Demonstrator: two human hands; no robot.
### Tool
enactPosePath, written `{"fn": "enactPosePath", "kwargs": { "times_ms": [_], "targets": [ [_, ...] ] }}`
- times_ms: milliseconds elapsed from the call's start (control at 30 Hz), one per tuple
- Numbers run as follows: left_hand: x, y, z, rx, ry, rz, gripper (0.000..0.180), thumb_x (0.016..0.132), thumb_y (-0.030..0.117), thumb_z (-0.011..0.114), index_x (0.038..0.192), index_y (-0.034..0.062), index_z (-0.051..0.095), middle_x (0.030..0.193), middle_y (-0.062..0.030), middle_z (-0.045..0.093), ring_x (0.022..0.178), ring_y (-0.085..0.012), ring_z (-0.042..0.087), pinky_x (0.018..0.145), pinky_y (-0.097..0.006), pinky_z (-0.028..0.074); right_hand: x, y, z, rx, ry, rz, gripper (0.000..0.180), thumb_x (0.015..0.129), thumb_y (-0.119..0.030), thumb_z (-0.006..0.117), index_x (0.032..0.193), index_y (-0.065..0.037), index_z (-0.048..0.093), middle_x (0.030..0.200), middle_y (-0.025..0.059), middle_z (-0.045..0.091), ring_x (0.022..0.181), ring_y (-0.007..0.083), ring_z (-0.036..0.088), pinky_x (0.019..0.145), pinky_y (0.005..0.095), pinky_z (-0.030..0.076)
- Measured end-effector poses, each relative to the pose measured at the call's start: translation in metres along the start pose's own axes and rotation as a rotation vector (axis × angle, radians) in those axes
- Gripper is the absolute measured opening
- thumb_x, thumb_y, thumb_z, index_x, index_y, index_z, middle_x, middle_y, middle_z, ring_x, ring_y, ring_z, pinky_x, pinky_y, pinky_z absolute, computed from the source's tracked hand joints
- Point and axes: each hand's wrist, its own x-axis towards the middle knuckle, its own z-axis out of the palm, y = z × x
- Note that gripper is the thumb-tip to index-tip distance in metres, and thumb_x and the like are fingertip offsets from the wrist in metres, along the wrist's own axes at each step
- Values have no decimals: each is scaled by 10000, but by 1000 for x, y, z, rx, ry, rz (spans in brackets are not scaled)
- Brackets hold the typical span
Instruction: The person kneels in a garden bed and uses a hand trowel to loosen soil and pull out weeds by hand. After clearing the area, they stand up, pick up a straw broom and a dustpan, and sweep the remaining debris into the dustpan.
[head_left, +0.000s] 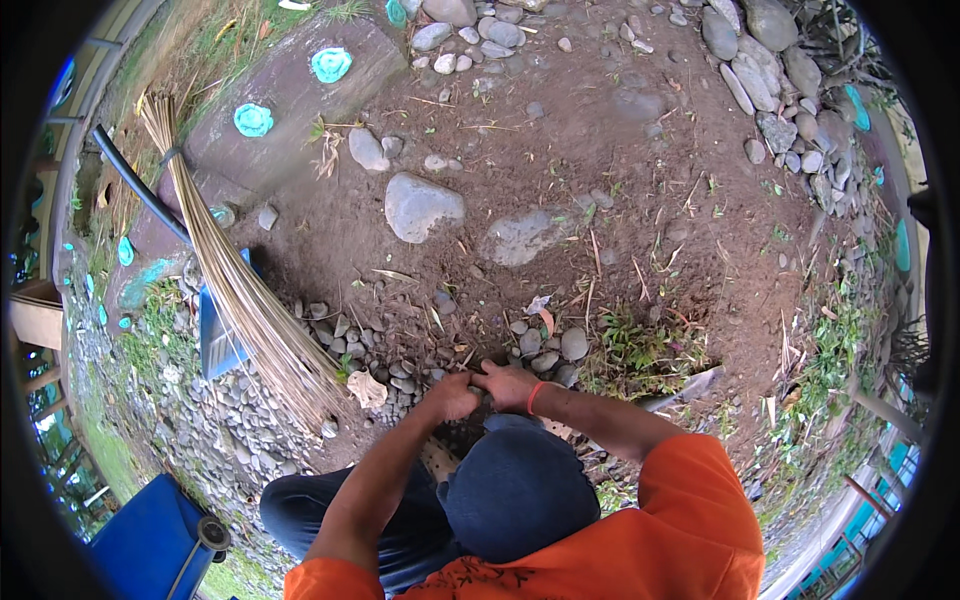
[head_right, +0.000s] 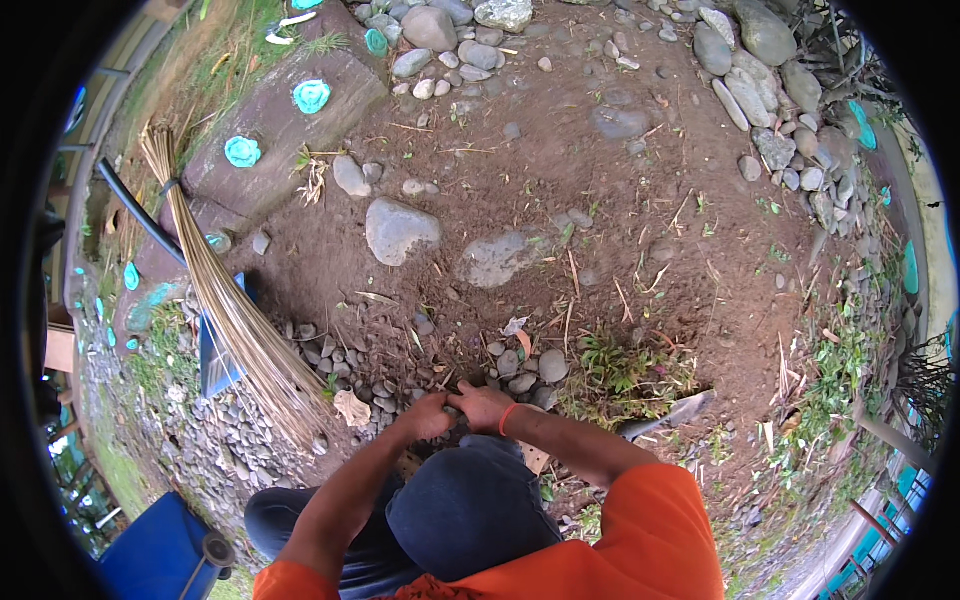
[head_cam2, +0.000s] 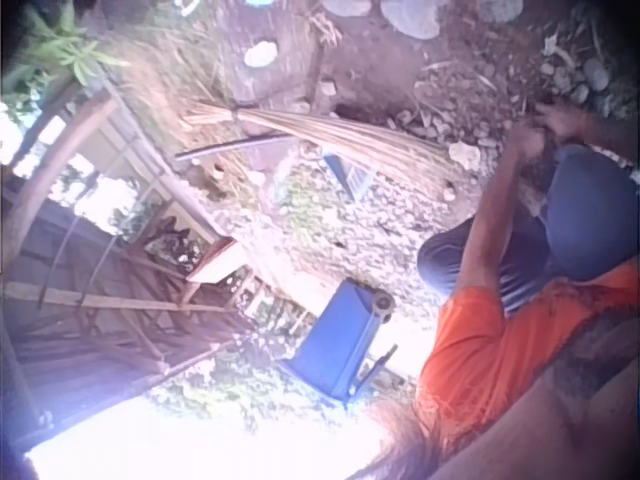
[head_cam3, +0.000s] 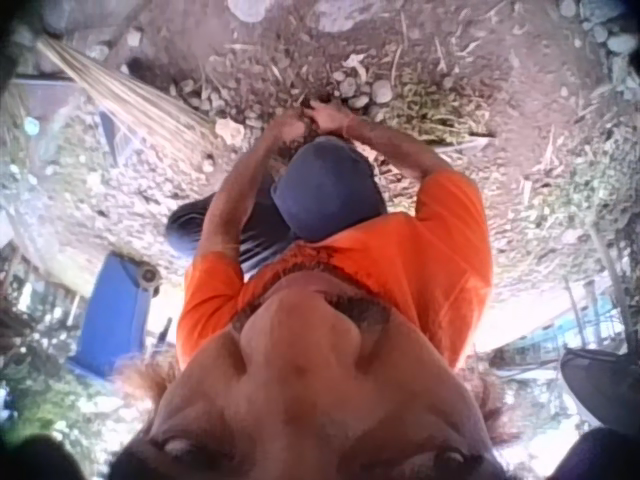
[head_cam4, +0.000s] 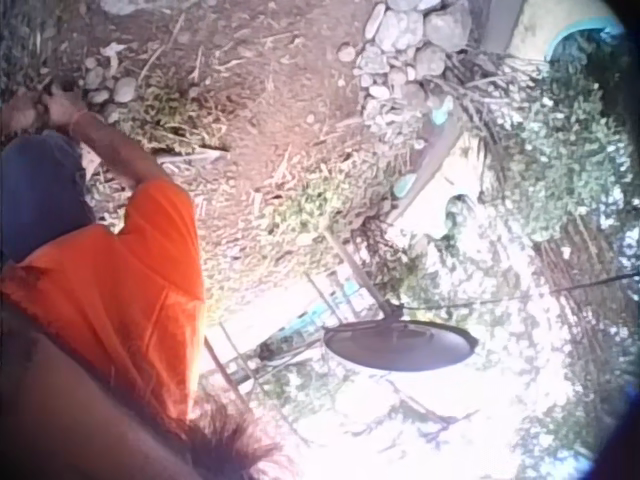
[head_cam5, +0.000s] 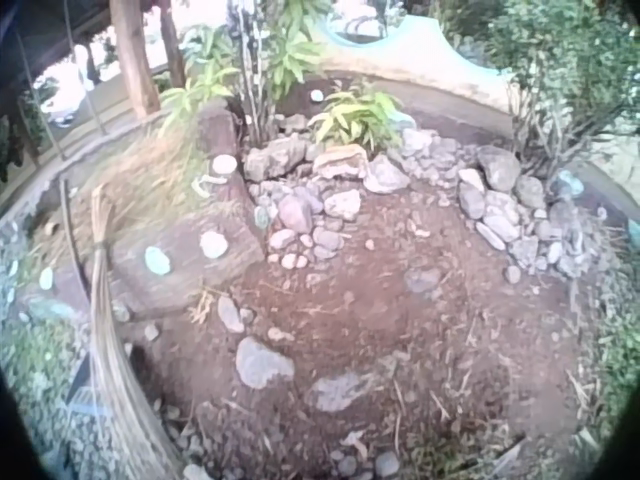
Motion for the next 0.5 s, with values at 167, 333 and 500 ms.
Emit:
{"fn": "enactPosePath", "kwargs": {
  "times_ms": [167,333,500],
  "targets": [
    [4,-11,3,-65,8,33,424,716,223,562,1071,6,644,963,-226,671,908,-354,661,782,-425,514,-4,-4,3,-20,105,-25,487,691,-186,694,1147,-49,592,1081,215,598,947,388,622,821,435,517],
    [15,90,-83,-268,-246,-36,275,814,257,546,963,40,626,723,-46,553,559,-112,562,447,-290,402,-27,2,-106,696,109,148,300,690,-173,742,939,-29,657,767,24,633,704,102,573,635,294,501],
    [7,290,-184,-528,293,446,746,808,178,563,1469,-21,281,1221,-202,568,779,-161,601,644,-307,520,-77,5,-308,1518,1153,-420,369,827,-82,626,1167,-80,482,1017,87,574,815,165,592,600,289,510]
  ]
}}
